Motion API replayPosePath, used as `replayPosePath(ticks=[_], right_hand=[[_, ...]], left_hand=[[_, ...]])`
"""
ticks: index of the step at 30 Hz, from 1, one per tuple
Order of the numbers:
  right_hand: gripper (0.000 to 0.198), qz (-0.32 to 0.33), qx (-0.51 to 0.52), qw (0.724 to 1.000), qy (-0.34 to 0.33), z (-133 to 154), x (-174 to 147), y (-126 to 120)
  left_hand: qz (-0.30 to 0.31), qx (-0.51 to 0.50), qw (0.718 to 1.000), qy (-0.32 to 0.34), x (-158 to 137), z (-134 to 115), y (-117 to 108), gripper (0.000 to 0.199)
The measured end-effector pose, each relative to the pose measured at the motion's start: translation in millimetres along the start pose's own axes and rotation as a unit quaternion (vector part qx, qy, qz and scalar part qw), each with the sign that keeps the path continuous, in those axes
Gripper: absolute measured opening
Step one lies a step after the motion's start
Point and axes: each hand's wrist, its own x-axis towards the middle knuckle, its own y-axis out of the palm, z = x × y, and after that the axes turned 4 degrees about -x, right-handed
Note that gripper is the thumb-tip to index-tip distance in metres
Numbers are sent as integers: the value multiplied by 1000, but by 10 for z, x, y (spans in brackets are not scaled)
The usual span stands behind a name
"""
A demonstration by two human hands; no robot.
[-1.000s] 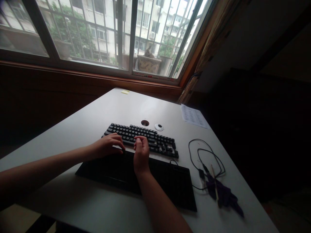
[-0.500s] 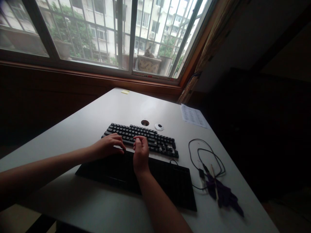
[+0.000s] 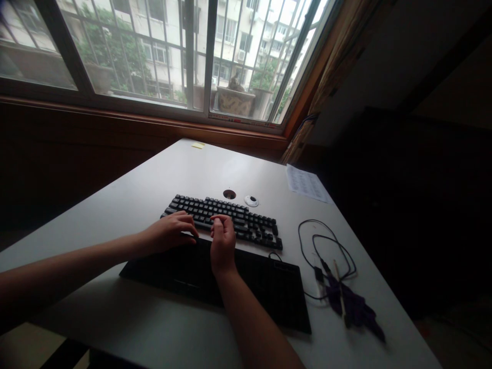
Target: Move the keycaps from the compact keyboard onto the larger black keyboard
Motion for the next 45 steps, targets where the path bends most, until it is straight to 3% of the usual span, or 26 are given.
replayPosePath(ticks=[11, 21, 31, 38, 45], right_hand=[[18, 2, -1, 1000, 1, 35, -7, 6], [19, 3, -9, 1000, 0, 17, -8, 2], [19, 10, -16, 1000, -6, 32, -11, 4], [20, 16, -27, 999, -12, 34, -16, 4], [20, 19, -33, 999, -16, 40, -17, 7]], left_hand=[[-15, -47, 999, -22, -11, 44, 48, 10], [10, -96, 994, -53, 20, -25, -89, 11], [4, -54, 998, -43, 17, -22, -3, 8], [10, 30, 999, 4, 34, -106, -49, 8], [22, 81, 996, 6, 23, -184, -57, 10]])
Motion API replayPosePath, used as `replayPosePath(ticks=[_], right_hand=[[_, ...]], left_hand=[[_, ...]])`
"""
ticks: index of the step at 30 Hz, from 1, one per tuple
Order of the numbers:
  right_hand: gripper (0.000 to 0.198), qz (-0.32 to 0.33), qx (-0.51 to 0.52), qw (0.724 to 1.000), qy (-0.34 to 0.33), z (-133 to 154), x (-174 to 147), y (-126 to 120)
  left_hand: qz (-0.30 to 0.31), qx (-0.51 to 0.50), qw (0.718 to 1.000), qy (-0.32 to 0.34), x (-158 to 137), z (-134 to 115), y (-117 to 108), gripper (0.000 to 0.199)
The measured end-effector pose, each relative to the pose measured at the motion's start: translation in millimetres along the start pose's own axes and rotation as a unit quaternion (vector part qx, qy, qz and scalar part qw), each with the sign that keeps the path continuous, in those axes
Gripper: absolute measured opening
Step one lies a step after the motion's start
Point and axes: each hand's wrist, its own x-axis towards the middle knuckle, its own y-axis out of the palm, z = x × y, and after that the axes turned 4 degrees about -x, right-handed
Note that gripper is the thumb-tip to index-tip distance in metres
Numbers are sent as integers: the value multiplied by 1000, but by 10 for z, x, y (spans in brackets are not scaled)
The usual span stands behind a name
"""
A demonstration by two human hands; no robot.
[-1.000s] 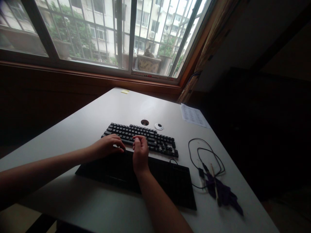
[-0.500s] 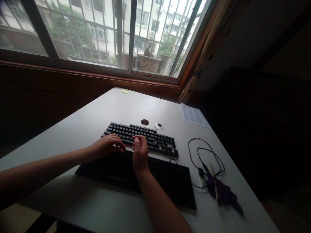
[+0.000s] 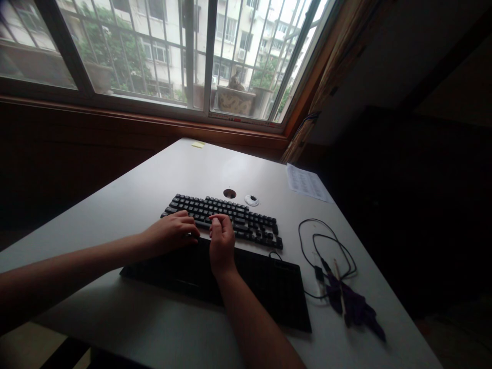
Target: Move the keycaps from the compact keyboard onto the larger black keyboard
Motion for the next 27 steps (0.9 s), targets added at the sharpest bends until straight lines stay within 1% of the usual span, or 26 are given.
replayPosePath(ticks=[4, 6, 11, 15, 18, 23, 27], right_hand=[[20, -1, -1, 1000, -1, 1, 4, 3], [20, -1, -1, 1000, 0, 2, 6, 4], [20, 3, 3, 1000, -3, 16, 3, 4], [20, 6, 5, 1000, -1, 24, 0, 4], [20, 7, 3, 1000, 1, 26, 0, 4], [19, 18, -22, 1000, -1, 16, -12, -4], [17, 24, -61, 998, -10, 1, -22, -11]], left_hand=[[0, 27, 1000, 11, -9, -7, 23, 12], [0, 24, 1000, 12, -7, 0, 28, 11], [2, 3, 1000, -10, -12, 21, 30, 11], [-10, -5, 1000, -22, -75, 47, 33, 20], [-22, -16, 999, -32, -155, 104, 5, 23], [-44, -43, 998, -28, -289, 267, -84, 18], [-44, -59, 997, -13, -350, 365, -100, 16]])
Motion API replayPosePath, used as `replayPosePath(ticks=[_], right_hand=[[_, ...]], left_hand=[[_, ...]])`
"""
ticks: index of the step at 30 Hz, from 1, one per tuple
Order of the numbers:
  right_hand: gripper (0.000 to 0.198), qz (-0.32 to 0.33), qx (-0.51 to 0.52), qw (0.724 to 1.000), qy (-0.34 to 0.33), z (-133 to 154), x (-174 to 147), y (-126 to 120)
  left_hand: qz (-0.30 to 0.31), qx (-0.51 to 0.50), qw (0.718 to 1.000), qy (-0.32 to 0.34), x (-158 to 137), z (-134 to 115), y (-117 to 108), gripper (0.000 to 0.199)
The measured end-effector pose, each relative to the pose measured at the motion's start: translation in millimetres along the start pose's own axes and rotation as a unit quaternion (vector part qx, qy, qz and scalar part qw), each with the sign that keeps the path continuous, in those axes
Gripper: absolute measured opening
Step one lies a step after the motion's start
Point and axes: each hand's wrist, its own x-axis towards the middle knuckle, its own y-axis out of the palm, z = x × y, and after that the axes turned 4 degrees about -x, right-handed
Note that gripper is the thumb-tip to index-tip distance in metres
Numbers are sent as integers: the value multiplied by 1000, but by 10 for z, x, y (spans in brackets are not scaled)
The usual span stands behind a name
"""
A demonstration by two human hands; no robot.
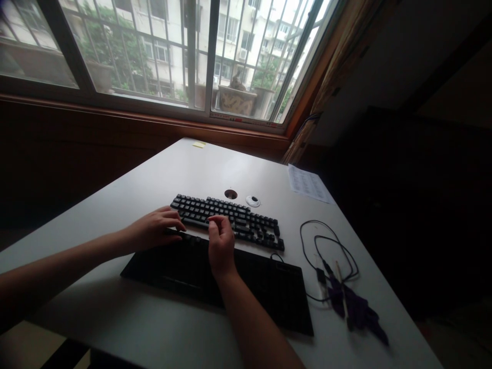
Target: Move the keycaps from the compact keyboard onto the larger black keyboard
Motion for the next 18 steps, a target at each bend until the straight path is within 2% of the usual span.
replayPosePath(ticks=[12, 18], right_hand=[[12, 53, -99, 993, -35, 82, -30, -2], [9, 133, -175, 972, -82, 190, 15, -108]], left_hand=[[-12, -31, 999, 2, -70, 62, 69, 16], [-15, -33, 999, 2, -100, 104, 75, 17]])
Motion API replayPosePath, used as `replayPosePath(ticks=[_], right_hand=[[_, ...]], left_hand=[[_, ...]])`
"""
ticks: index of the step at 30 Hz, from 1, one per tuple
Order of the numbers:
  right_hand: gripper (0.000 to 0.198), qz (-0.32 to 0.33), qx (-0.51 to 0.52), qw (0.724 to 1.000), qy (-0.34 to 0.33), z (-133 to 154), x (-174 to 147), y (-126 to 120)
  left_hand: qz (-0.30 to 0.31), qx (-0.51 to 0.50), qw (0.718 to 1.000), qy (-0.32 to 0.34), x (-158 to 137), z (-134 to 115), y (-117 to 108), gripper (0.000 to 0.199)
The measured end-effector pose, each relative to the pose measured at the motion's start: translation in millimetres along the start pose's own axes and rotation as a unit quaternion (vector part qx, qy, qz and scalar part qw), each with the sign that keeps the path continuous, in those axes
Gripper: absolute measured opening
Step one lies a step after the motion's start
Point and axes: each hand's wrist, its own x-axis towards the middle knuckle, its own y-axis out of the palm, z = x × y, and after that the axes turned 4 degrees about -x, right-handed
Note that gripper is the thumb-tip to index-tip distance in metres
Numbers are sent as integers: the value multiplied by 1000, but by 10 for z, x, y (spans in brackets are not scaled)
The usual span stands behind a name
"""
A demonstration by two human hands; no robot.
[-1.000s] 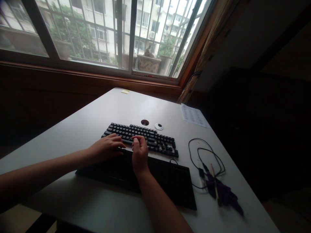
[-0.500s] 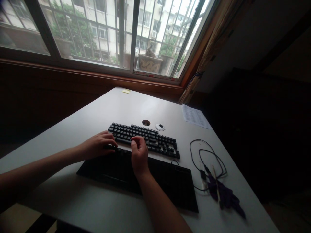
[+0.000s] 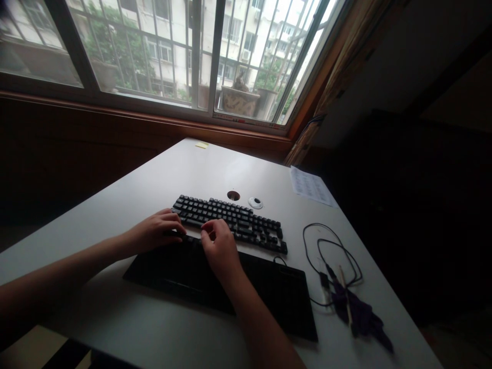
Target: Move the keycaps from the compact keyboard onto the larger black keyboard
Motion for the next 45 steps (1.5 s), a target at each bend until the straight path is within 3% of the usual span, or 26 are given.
replayPosePath(ticks=[6, 14, 45], right_hand=[[10, 58, -77, 995, -41, -47, 11, -55], [10, 95, -56, 994, -25, -190, 14, -38], [15, 92, -44, 994, -31, -274, 24, -8]], left_hand=[[-4, -18, 1000, 5, -5, 20, 18, 16], [-5, -15, 1000, -1, -6, -1, 11, 14], [-32, -4, 999, -5, -21, -52, 51, 13]])
